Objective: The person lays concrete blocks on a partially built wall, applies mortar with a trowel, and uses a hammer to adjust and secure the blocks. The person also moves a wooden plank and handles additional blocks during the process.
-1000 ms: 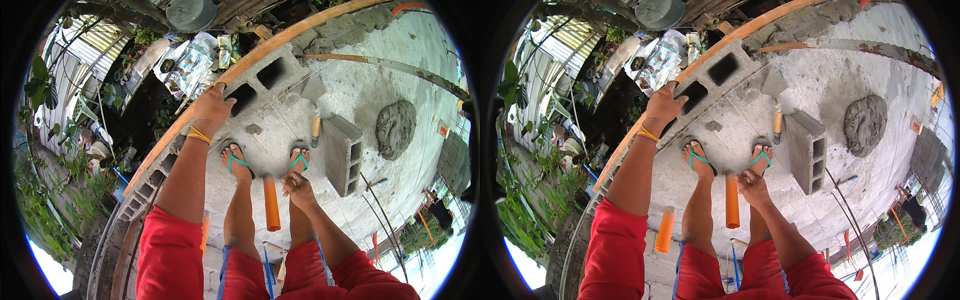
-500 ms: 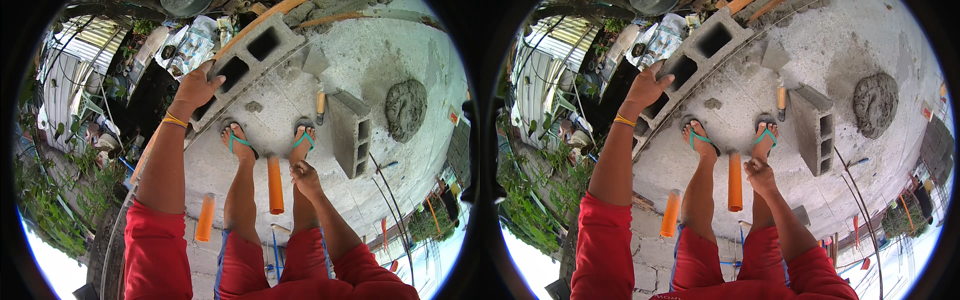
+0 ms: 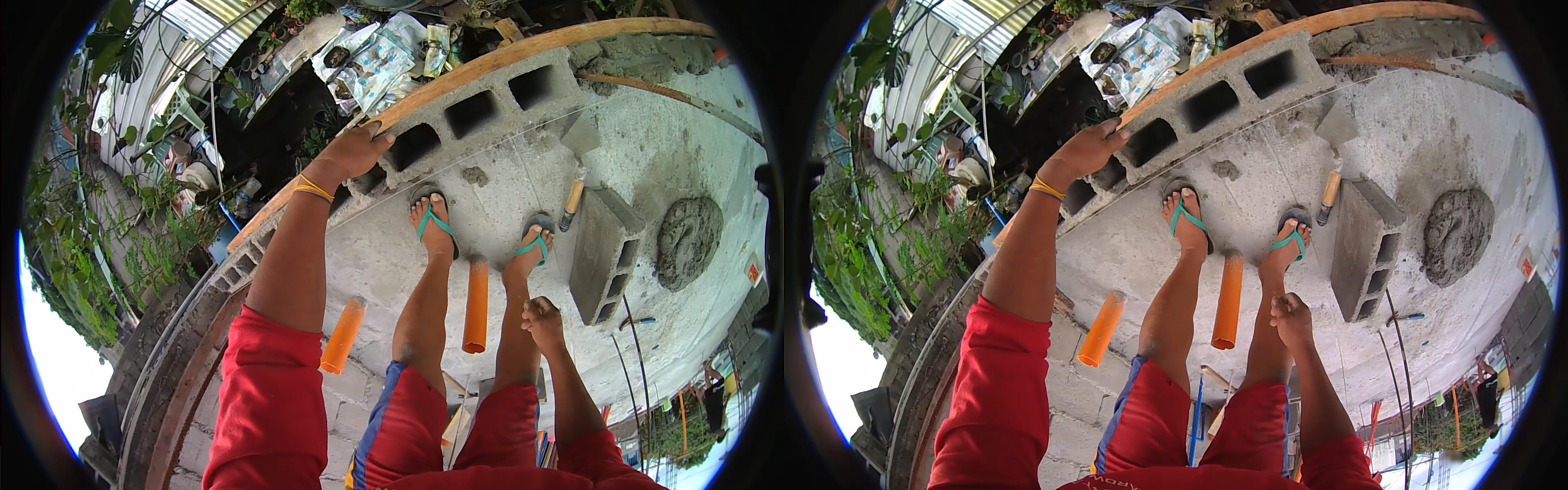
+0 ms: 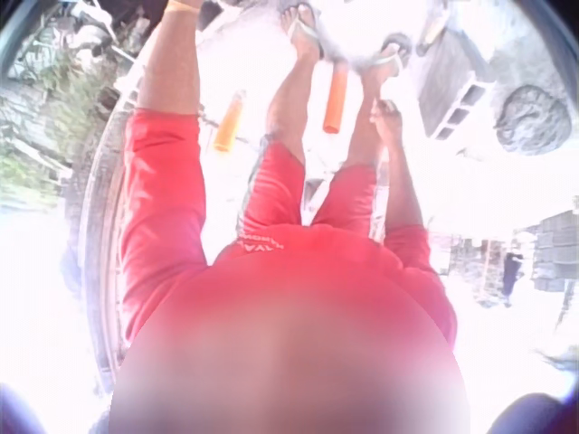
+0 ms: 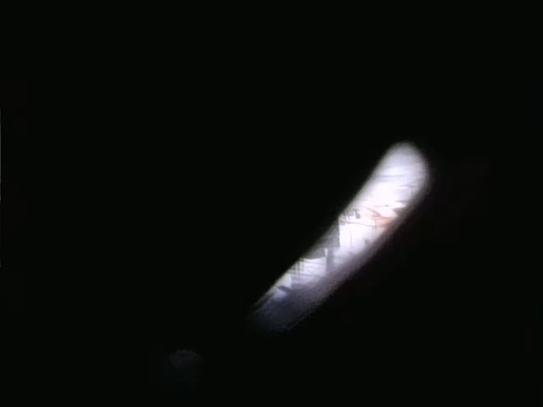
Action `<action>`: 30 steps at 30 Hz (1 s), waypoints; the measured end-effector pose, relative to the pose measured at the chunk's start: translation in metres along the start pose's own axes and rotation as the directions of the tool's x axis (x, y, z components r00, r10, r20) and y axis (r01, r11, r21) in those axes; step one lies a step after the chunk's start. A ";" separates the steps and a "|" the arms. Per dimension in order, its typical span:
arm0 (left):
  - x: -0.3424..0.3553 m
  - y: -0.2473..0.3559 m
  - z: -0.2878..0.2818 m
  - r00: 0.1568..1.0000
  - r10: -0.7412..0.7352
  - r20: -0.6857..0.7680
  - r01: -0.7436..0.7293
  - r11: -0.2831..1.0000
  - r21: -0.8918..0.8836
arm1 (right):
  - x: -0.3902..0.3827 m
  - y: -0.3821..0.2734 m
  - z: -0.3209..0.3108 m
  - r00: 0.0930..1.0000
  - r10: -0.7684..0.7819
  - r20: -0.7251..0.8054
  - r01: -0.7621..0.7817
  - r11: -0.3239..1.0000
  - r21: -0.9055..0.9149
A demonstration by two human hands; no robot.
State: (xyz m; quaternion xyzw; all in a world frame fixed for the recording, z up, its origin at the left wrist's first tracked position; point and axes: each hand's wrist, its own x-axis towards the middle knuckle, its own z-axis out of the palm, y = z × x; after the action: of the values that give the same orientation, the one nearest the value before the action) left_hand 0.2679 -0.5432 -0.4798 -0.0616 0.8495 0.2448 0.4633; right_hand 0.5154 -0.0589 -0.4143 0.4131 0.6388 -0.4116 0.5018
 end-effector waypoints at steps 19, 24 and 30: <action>-0.021 -0.027 -0.002 0.998 -0.065 -0.020 0.060 0.982 -0.182 | 0.019 -0.255 0.042 0.545 -0.829 0.126 0.666 0.337 -0.666; -0.022 -0.028 0.012 0.992 -0.114 -0.048 0.110 0.991 -0.082 | 0.062 -0.355 0.021 0.348 -0.937 -0.023 0.291 0.131 -0.948; -0.016 -0.028 0.028 0.972 -0.027 -0.235 0.022 0.999 -0.024 | 0.083 -0.395 -0.005 0.595 -0.792 -0.134 0.045 0.200 -0.979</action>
State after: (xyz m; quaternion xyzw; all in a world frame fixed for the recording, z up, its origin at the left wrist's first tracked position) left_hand 0.3076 -0.5565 -0.4898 -0.1055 0.8949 0.2389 0.3617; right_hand 0.1297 -0.1708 -0.4512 -0.0447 0.9674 0.0564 0.2429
